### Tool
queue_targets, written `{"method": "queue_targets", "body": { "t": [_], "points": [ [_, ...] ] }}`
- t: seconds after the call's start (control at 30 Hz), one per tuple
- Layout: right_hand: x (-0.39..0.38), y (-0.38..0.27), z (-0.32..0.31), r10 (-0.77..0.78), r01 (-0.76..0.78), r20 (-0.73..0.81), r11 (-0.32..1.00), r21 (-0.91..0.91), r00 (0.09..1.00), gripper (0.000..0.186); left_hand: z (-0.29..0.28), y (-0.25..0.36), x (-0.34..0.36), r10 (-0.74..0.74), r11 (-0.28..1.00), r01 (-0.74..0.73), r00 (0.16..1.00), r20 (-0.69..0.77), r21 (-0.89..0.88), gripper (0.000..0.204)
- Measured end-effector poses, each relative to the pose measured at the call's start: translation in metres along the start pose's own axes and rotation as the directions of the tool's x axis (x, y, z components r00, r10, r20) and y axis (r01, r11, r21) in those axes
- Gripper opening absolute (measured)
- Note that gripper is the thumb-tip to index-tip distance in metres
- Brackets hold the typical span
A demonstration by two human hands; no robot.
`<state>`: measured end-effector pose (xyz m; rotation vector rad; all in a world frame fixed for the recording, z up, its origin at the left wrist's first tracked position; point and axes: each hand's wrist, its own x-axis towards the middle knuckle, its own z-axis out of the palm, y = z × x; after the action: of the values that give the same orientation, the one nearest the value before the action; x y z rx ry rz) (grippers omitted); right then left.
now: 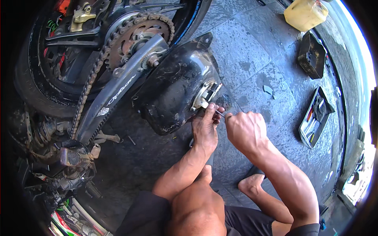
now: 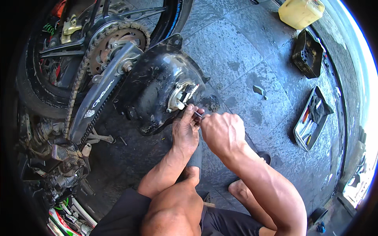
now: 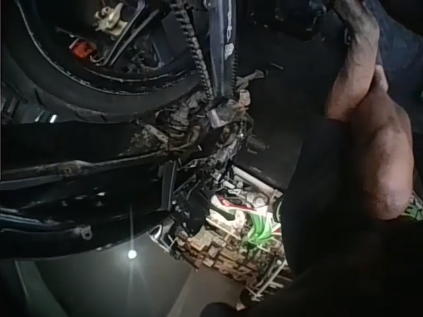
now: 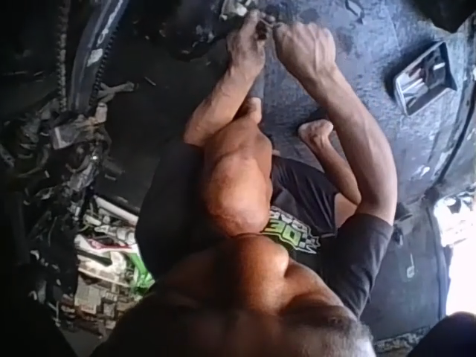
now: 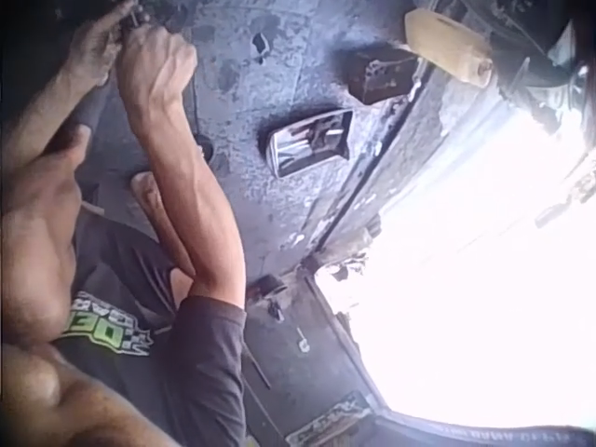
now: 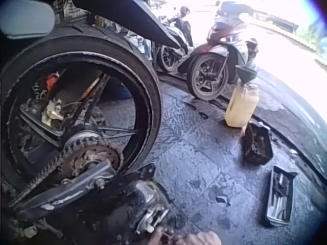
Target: Remove and disassemble the fuel pump assembly from a motorcycle fuel tank.
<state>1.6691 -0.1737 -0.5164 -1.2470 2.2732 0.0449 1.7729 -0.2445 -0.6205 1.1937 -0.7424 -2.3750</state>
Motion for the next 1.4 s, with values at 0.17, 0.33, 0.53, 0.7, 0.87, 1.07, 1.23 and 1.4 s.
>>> {"method": "queue_targets", "body": {
  "t": [0.17,0.33,0.53,0.7,0.87,1.07,1.23,1.4],
  "points": [
    [0.014,0.028,0.016,0.038,-0.027,-0.007,0.809,0.588,0.999,0.028,0.005,0.003,-0.003,0.067,0.996,-0.063,0.996,0.066,-0.057,0.028],
    [0.024,0.019,0.008,0.120,-0.184,0.161,0.856,0.483,0.980,0.033,0.004,-0.001,-0.004,0.016,0.995,-0.006,0.995,0.098,-0.104,0.031],
    [0.023,0.017,0.012,0.135,-0.151,0.068,0.883,0.445,0.989,0.031,-0.007,-0.007,0.005,0.048,0.998,-0.044,0.995,0.091,-0.043,0.030],
    [0.029,0.019,0.011,0.115,-0.158,0.121,0.877,0.454,0.986,0.036,0.015,0.009,-0.009,-0.037,0.982,0.041,0.999,0.022,-0.186,0.026],
    [0.026,0.016,0.019,0.129,-0.107,-0.016,0.878,0.466,0.991,0.038,-0.005,-0.001,0.001,-0.021,0.997,0.025,0.998,0.055,-0.075,0.030],
    [0.031,0.022,0.015,0.140,-0.202,0.162,0.849,0.487,0.977,0.043,0.014,0.008,-0.010,-0.021,0.987,0.026,0.999,0.035,-0.160,0.027],
    [0.028,0.013,0.010,0.128,-0.137,0.051,0.879,0.457,0.990,0.037,-0.003,0.003,-0.001,-0.030,0.995,0.033,0.999,0.030,-0.090,0.031],
    [0.029,0.021,0.027,0.064,-0.042,-0.015,0.791,0.610,0.998,0.029,0.004,0.004,-0.003,-0.057,0.980,0.061,0.998,0.023,-0.191,0.034]
  ]
}}
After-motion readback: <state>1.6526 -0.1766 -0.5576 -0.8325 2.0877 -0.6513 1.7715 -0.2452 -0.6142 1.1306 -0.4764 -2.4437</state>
